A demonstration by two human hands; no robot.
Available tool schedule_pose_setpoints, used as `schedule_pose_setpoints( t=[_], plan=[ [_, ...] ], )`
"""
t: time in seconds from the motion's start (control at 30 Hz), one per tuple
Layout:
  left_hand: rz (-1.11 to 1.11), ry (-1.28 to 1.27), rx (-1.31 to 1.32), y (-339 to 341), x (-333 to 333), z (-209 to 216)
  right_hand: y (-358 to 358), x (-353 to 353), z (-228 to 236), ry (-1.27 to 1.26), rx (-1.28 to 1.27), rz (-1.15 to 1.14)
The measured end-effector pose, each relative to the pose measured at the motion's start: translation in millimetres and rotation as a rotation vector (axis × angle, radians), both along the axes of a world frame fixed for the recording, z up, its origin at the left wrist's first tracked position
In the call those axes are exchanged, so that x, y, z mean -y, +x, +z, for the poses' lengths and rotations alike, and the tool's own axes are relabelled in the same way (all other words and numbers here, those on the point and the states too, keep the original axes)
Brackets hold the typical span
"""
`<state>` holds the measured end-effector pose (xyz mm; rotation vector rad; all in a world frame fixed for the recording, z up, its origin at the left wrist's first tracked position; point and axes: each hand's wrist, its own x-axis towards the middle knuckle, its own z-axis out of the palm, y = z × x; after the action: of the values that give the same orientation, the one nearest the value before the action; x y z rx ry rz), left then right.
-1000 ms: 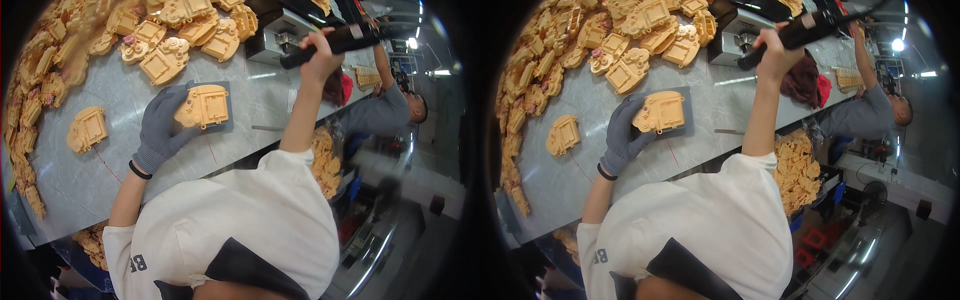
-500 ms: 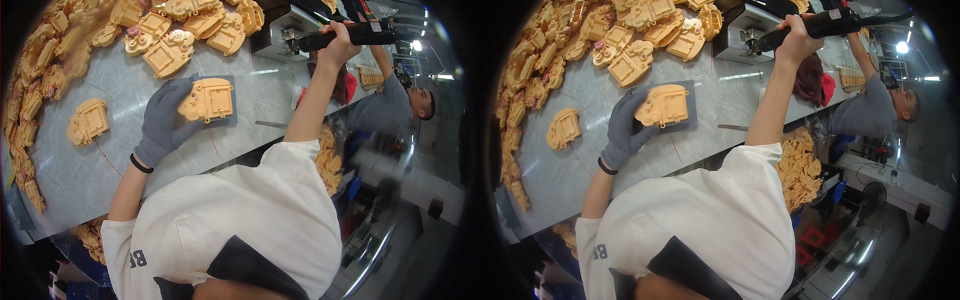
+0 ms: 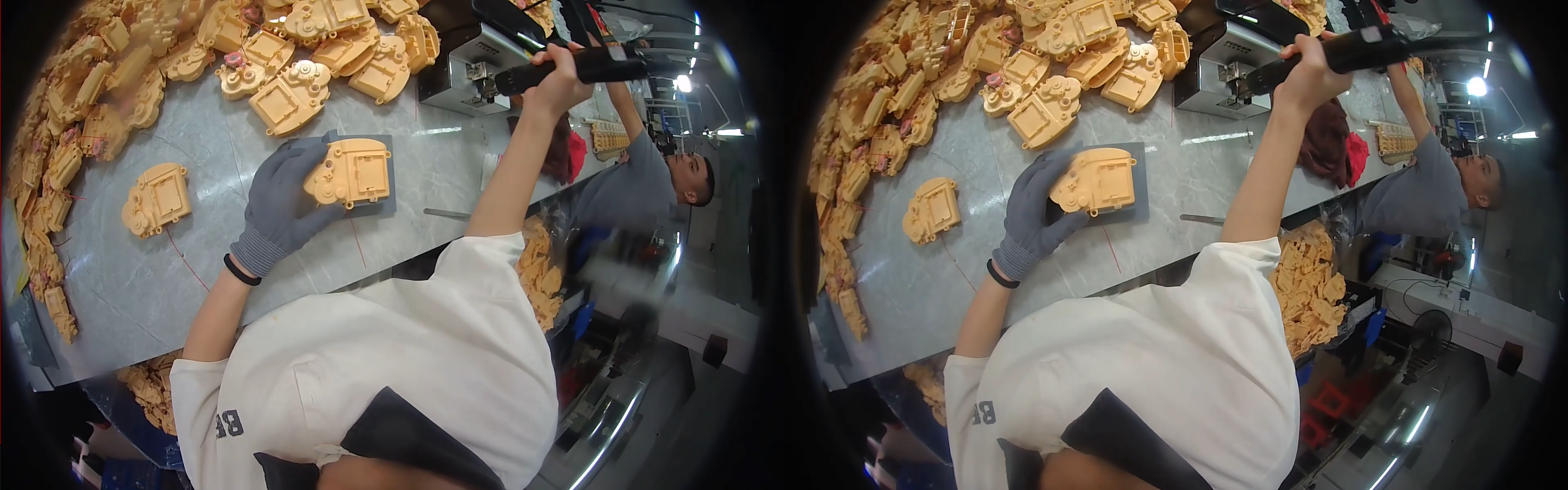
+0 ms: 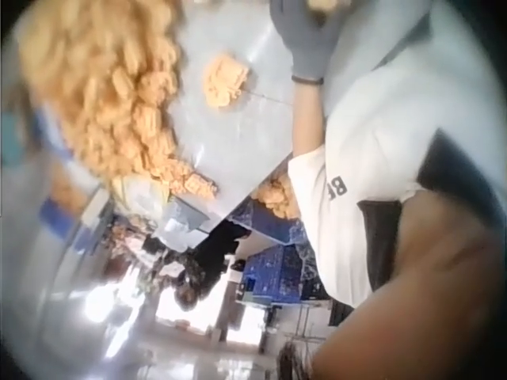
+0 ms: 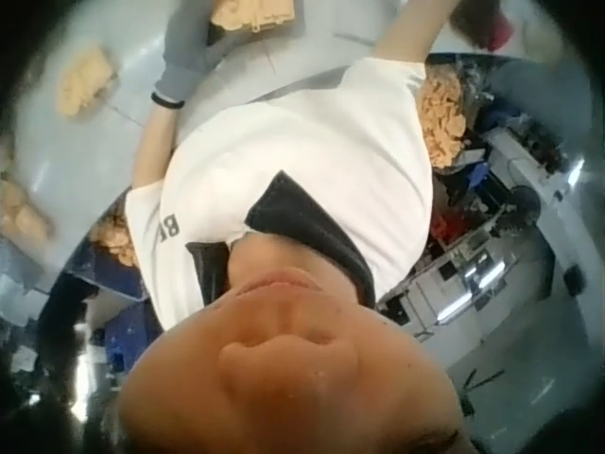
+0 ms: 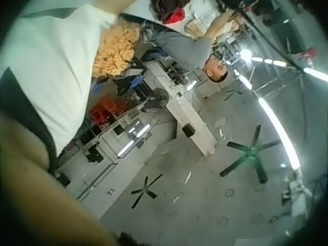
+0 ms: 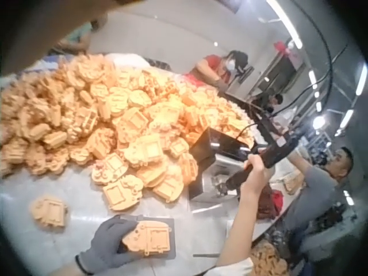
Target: The person fastens internal components inside plastic electronic casings using an electric screwdriver.
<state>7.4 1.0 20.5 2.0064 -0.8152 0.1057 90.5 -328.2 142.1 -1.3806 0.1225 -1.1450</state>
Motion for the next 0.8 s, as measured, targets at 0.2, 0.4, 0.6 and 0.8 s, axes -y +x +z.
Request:
schedule_pose_setpoints(
  t=[0.2,0.4,0.6,0.8],
  plan=[
    [0.009,0.043,-0.032,-2,-3,-1,-3,0,-5,-0.029,0.002,0.038],
    [-0.004,0.007,-0.053,-3,-2,3,0,-2,-3,-0.141,-0.028,0.038],
    [-0.013,-0.050,0.004,-1,-4,1,-26,-27,-15,-0.085,-0.273,0.045],
    [-0.046,-0.047,-0.023,1,-6,0,-94,-130,10,-0.033,-0.059,0.597]
  ],
)
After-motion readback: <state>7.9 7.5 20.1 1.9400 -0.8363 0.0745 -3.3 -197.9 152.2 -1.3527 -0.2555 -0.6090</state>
